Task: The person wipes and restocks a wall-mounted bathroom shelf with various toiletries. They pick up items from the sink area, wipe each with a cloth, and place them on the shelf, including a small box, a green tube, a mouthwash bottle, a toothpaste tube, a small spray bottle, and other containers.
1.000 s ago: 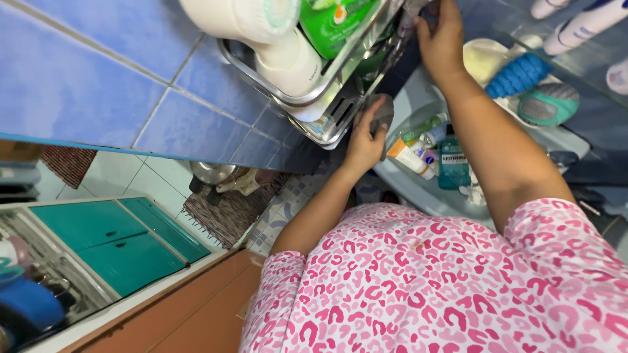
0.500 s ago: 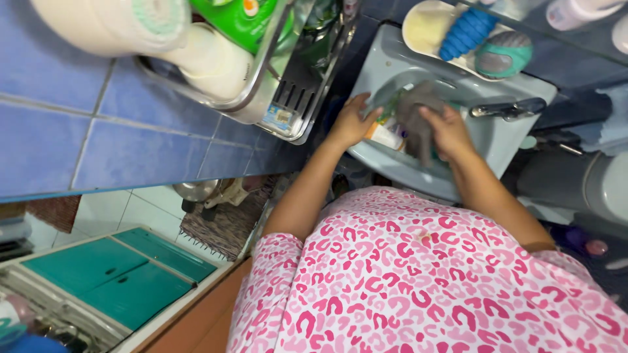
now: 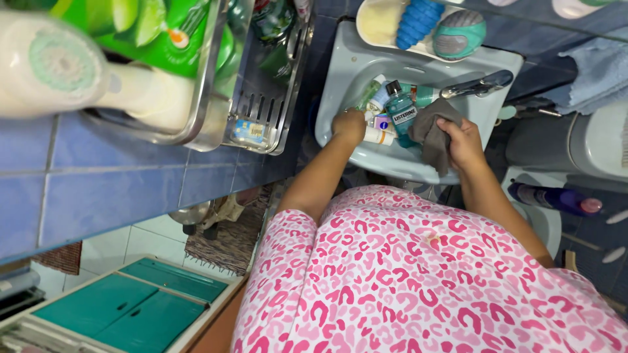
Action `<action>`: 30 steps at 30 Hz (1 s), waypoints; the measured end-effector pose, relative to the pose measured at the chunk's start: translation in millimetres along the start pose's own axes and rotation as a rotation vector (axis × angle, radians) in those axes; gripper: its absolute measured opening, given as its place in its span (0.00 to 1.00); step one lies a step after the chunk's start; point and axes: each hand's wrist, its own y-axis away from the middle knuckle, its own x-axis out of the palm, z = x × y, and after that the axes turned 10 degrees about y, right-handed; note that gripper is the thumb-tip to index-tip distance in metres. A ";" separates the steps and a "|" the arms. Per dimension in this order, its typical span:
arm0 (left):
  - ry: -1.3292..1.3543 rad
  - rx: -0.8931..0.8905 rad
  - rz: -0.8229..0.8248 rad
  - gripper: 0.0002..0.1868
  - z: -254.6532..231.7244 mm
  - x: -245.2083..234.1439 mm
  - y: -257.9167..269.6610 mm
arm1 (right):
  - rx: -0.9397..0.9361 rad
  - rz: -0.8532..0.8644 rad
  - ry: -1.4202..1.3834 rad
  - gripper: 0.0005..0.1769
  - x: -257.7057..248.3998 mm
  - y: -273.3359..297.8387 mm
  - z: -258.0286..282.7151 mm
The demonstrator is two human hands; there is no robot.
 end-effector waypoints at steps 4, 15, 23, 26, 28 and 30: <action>-0.025 -0.099 0.050 0.18 -11.1 1.1 -6.7 | 0.013 -0.024 -0.057 0.09 -5.7 4.2 -4.4; 0.277 -0.106 -0.120 0.16 0.6 13.5 -2.1 | 0.060 -0.022 -0.039 0.09 -11.9 5.6 -12.0; 0.751 0.041 -0.429 0.19 10.8 -8.4 24.0 | -0.034 0.074 0.157 0.08 8.8 -5.3 -15.4; 0.878 0.104 -0.507 0.17 11.5 -23.0 38.6 | -0.173 0.080 0.352 0.09 22.6 -10.0 -8.6; 0.984 0.185 -0.566 0.16 8.9 -33.5 47.8 | -0.358 0.048 0.605 0.09 32.3 -10.5 3.1; 1.486 0.028 -0.376 0.15 2.6 -45.2 52.7 | -0.548 0.080 0.691 0.11 47.4 -7.7 18.8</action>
